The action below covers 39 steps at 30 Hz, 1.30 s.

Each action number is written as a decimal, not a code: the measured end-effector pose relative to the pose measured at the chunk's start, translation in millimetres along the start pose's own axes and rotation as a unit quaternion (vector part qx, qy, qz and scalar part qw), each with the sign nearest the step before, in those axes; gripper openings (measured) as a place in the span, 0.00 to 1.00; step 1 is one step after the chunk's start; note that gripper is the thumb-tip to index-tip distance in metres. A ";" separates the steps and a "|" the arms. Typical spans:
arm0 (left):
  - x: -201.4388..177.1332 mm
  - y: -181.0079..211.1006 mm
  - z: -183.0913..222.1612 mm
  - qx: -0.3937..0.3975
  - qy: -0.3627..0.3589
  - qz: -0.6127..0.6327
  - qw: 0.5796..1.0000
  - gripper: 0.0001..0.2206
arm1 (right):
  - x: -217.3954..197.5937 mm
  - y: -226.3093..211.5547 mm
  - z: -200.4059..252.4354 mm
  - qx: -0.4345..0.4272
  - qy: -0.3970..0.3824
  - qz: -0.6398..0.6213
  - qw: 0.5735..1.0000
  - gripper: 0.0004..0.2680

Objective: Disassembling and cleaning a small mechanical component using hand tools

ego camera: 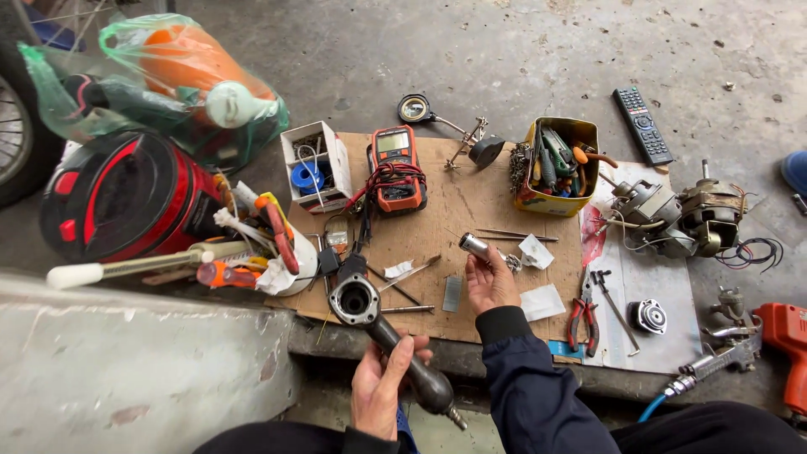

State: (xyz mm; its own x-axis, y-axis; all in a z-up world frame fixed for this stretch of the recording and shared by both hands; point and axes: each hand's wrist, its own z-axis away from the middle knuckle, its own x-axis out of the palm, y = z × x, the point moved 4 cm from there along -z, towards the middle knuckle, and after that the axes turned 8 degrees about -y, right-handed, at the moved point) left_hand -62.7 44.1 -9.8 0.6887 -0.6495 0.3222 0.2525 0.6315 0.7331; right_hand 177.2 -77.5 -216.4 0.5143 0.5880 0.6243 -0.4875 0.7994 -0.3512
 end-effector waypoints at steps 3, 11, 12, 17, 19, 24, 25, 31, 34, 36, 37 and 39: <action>-7.2 -16.4 -16.5 0.002 -0.009 0.009 1.000 0.19 | -2.2 4.4 -20.6 0.013 0.006 -0.040 0.999 0.13; 0.5 -12.0 -26.4 -0.088 0.029 -0.020 0.996 0.19 | -3.8 12.3 -50.4 0.001 0.022 -0.076 0.997 0.14; -1.2 -14.8 -28.3 -0.071 0.031 -0.014 0.997 0.19 | -3.8 14.4 -53.2 0.001 0.024 -0.076 0.997 0.14; 0.6 -15.1 -30.1 -0.056 0.035 -0.015 0.998 0.17 | 7.0 17.7 -23.3 0.015 0.024 0.042 0.999 0.06; 2.9 -15.0 -30.4 -0.078 0.041 -0.012 0.996 0.17 | 23.0 17.3 9.3 0.036 0.025 0.114 0.993 0.06; -3.1 -29.7 -36.1 -0.044 0.040 -0.021 0.998 0.17 | 50.5 -17.3 61.4 -0.081 -0.040 0.357 0.930 0.10; -1.7 -25.0 -34.7 -0.043 0.040 -0.021 0.998 0.17 | 51.7 -32.8 63.7 -0.081 -0.040 0.356 0.930 0.10; 1.9 -26.9 -37.1 -0.072 0.050 -0.011 0.996 0.20 | 44.9 -139.5 60.1 -0.297 0.015 0.493 0.818 0.03; 6.9 -24.9 -40.1 -0.057 0.021 -0.011 0.998 0.22 | 36.1 -156.3 53.1 -0.366 -0.008 0.543 0.755 0.06; 12.4 -21.2 -35.3 -0.066 0.025 0.025 0.997 0.21 | 31.7 -153.0 59.6 -0.362 -0.034 0.608 0.706 0.04; 12.3 -25.0 -35.9 -0.066 0.026 0.025 0.997 0.21 | 25.9 -151.7 59.5 -0.360 -0.034 0.608 0.706 0.04; 11.2 -30.3 -35.0 -0.022 0.022 0.061 0.998 0.22 | 15.6 -144.8 61.3 -0.362 -0.036 0.689 0.626 0.05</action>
State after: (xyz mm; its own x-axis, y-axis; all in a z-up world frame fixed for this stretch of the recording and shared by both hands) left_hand -38.9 32.6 -49.4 0.7446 -0.5487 0.3802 0.1946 0.7232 0.6627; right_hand 212.5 -191.6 -113.0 -0.0891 0.7949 -0.6001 0.0285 -0.6002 -0.7993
